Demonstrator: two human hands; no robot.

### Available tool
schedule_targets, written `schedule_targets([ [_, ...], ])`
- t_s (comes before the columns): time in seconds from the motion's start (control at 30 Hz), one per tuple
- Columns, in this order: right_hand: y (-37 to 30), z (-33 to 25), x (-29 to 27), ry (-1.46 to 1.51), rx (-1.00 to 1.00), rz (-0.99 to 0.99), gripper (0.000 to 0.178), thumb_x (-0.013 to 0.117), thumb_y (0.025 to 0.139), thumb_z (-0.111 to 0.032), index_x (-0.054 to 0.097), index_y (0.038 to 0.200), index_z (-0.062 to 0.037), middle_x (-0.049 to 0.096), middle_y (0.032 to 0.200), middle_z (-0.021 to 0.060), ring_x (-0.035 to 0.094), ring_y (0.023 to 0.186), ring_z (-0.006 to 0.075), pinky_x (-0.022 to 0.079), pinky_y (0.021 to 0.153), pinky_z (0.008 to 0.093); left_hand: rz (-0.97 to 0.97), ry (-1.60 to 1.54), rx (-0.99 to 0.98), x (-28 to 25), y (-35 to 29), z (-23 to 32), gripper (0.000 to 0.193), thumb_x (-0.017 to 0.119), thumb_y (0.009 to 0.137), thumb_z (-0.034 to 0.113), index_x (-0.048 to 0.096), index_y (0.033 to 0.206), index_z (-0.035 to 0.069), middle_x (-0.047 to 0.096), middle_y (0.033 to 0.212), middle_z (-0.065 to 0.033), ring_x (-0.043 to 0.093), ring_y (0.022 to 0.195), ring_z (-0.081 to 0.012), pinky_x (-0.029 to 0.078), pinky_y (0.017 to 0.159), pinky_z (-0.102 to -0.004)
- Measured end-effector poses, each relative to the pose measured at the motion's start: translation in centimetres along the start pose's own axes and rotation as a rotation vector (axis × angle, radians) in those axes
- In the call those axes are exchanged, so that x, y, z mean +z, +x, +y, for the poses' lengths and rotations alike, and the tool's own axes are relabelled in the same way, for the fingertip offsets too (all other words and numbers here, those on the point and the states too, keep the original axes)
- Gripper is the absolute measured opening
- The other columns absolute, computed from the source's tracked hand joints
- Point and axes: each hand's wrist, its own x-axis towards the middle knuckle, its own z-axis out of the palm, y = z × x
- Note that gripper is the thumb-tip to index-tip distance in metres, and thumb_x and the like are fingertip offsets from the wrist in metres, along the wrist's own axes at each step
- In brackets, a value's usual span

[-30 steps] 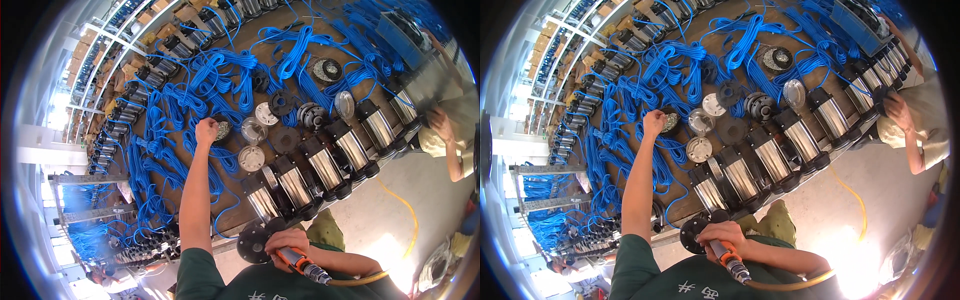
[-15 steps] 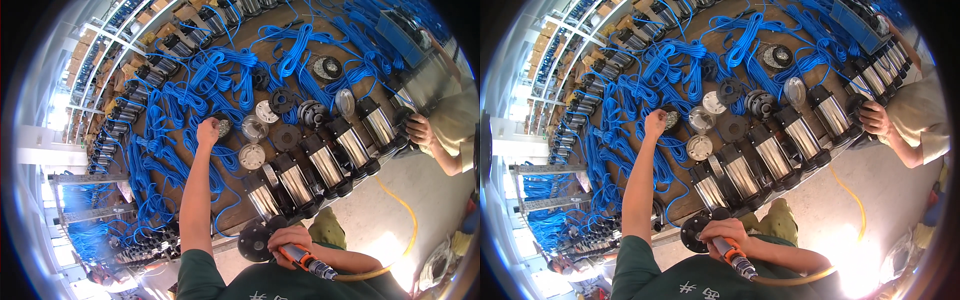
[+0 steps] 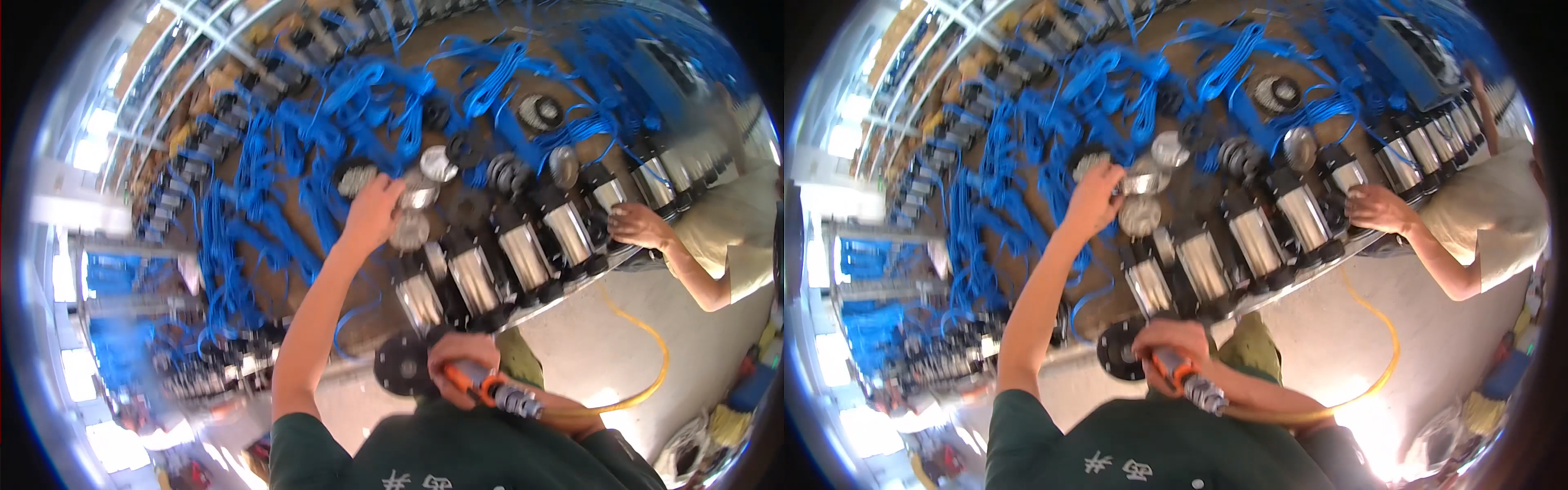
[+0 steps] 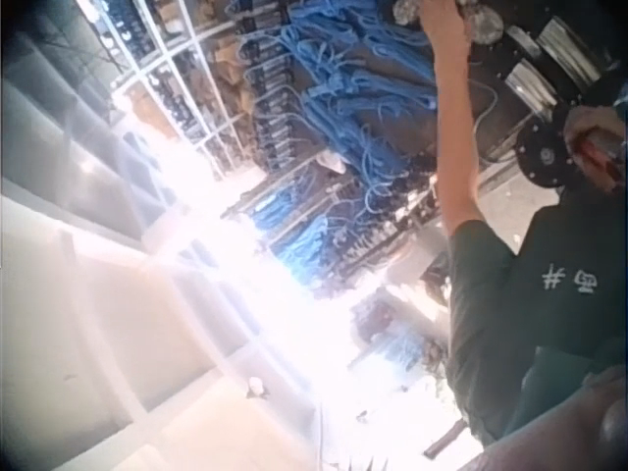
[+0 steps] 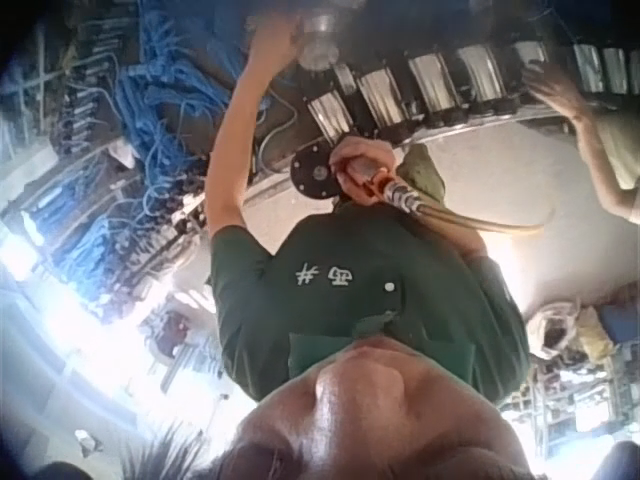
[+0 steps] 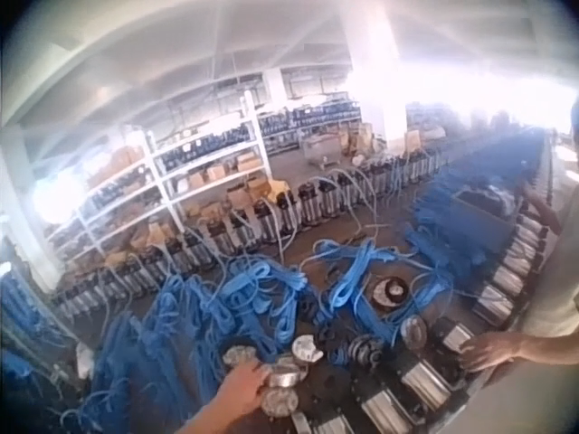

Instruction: The person assembles water pumps on a long table by placing gaskets, silver covers, and black caps onto the pump bodies and securing them using a pneumatic screwdriver.

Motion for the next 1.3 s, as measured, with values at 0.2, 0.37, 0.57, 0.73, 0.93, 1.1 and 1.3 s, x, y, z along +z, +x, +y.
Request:
schedule_targets([
  [0.2, 1.3, -1.5, -0.1, 0.173, -0.12, -0.033, 0.024, 0.066, 0.066, 0.001, 0.057, 0.088, -0.0002, 0.062, 0.072, 0.0126, 0.062, 0.062, 0.0215, 0.053, 0.059, 0.0308, 0.435, -0.754, -0.623, -8.5, -15.0, 10.8, 0.039, 0.066, 0.088, 0.003, 0.052, 0.124, -0.003, 0.065, 0.094, -0.0049, 0.06, 0.08, -0.01, 0.05, 0.068, -0.0231],
  [0.37, 1.4, -3.1, -1.5, 0.384, -0.075, 0.231, 0.023, 0.061, 0.075, -0.003, 0.053, 0.095, -0.0029, 0.057, 0.07, 0.0099, 0.056, 0.058, 0.0174, 0.05, 0.059, 0.0301, 0.258, -1.145, -0.897, -5.7, -23.6, 14.9, 0.032, 0.062, 0.091, 0.004, 0.047, 0.118, -0.002, 0.066, 0.081, -0.0072, 0.061, 0.067, -0.01, 0.05, 0.054, -0.0229],
  [0.57, 0.9, -2.4, -3.9, 0.351, 0.002, 0.279, 0.027, 0.057, 0.073, 0.002, 0.048, 0.099, -0.0021, 0.053, 0.079, 0.0109, 0.05, 0.055, 0.0154, 0.048, 0.058, 0.0302, 0.08, -0.293, -0.91, -4.4, -24.6, 17.5, 0.049, 0.073, 0.082, 0.02, 0.049, 0.119, -0.002, 0.058, 0.101, -0.0236, 0.059, 0.087, -0.0319, 0.048, 0.072, -0.042],
  [0.73, -0.5, -1.7, -4.6, 0.36, 0.043, 0.285, 0.03, 0.055, 0.072, 0.004, 0.048, 0.101, -0.0015, 0.052, 0.082, 0.0119, 0.051, 0.057, 0.0163, 0.048, 0.059, 0.0306, 0.155, -0.021, -0.569, -3.8, -24.1, 19.1, 0.086, 0.083, 0.069, 0.029, 0.038, 0.135, -0.003, 0.031, 0.14, -0.0292, 0.035, 0.125, -0.048, 0.036, 0.099, -0.0519],
  [0.93, -1.6, -1.0, -4.6, 0.4, 0.11, 0.296, 0.032, 0.051, 0.072, 0.007, 0.048, 0.103, -0.0006, 0.052, 0.082, 0.012, 0.051, 0.059, 0.0177, 0.047, 0.059, 0.032, 0.179, -0.201, -0.43, -1.5, -24.6, 18.4, 0.101, 0.089, 0.059, 0.022, 0.031, 0.138, -0.005, 0.044, 0.133, -0.0259, 0.044, 0.121, -0.0448, 0.039, 0.101, -0.0498],
  [1.1, -2.8, -0.2, -4.7, 0.413, 0.155, 0.378, 0.034, 0.049, 0.071, 0.009, 0.047, 0.104, -0.0002, 0.053, 0.082, 0.0126, 0.052, 0.06, 0.0181, 0.047, 0.06, 0.0332, 0.185, -0.226, -0.461, -2.0, -24.5, 18.3, 0.101, 0.088, 0.059, 0.017, 0.031, 0.139, -0.004, 0.047, 0.131, -0.0239, 0.05, 0.118, -0.0408, 0.043, 0.099, -0.0444],
  [1.3, -3.2, 0.4, -5.2, 0.417, 0.168, 0.421, 0.035, 0.049, 0.071, 0.009, 0.047, 0.105, -0.0005, 0.053, 0.082, 0.0129, 0.051, 0.06, 0.0181, 0.047, 0.062, 0.0331, 0.132, -0.234, -0.477, -2.5, -23.9, 18.5, 0.103, 0.088, 0.061, 0.02, 0.028, 0.141, -0.003, 0.043, 0.136, -0.0246, 0.046, 0.123, -0.0408, 0.041, 0.101, -0.0457],
])
